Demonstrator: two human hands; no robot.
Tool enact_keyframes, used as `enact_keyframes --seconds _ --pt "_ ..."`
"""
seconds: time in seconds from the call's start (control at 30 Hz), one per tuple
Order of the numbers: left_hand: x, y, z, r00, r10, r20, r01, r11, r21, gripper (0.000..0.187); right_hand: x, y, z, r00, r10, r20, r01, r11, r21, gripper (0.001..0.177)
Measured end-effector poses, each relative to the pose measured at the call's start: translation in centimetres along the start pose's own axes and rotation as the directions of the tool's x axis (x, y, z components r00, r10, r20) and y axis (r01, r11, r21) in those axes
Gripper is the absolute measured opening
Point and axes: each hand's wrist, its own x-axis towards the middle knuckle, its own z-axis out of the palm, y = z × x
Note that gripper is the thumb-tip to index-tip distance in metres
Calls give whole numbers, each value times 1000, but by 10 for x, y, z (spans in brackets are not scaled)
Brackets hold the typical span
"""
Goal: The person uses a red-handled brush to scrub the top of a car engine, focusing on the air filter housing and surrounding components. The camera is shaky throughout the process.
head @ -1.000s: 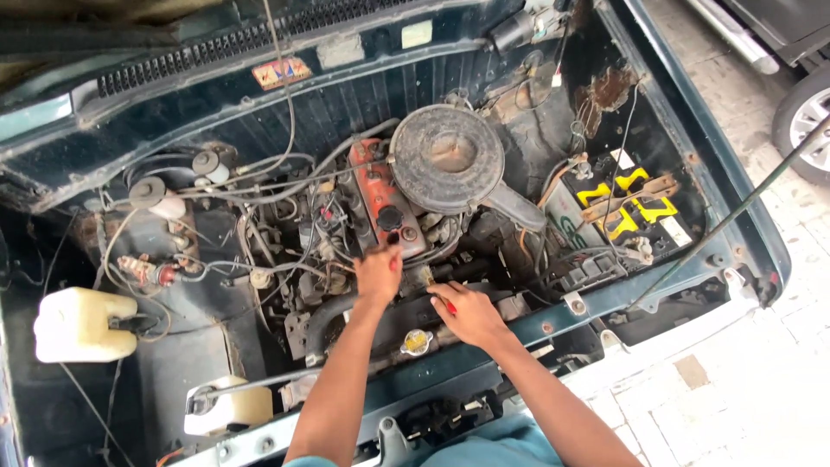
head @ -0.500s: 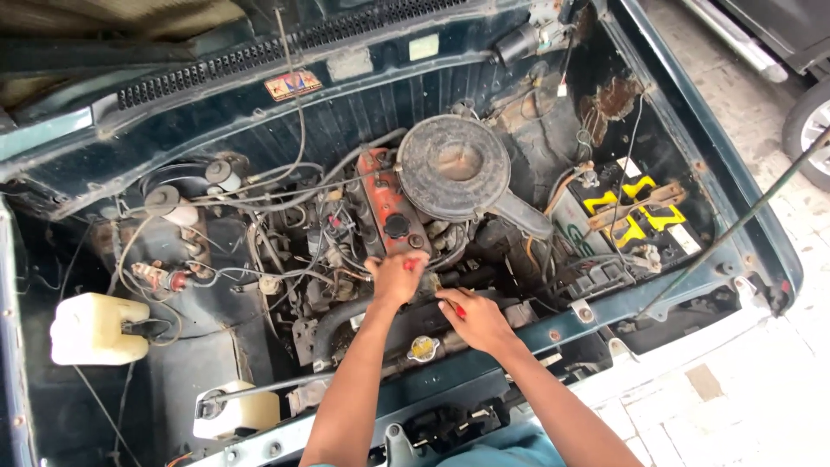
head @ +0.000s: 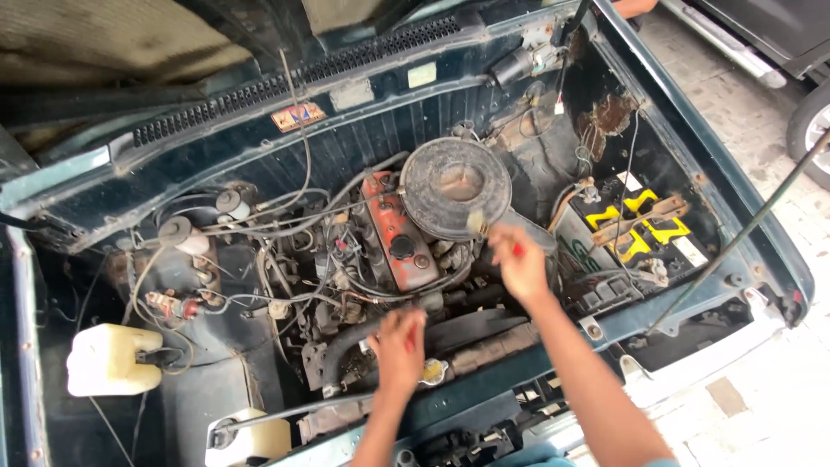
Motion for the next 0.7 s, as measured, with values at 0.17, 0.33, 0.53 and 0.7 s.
enact_keyframes --seconds 0.17,0.33,0.53,0.7 --pt "-36 1 9 997 -13 -72 16 999 40 20 96 -17 7 947 290 135 -151 778 -610 38" --pt "-32 2 6 999 -30 -25 30 1000 5 27 150 -9 48 859 419 296 47 511 -858 49" --pt "-31 -3 11 992 -124 18 123 992 37 26 168 -6 70 797 565 213 -383 745 -546 49" --pt "-31 -2 11 993 -118 0 118 992 33 25 191 25 60 901 433 6 -295 624 -724 35"
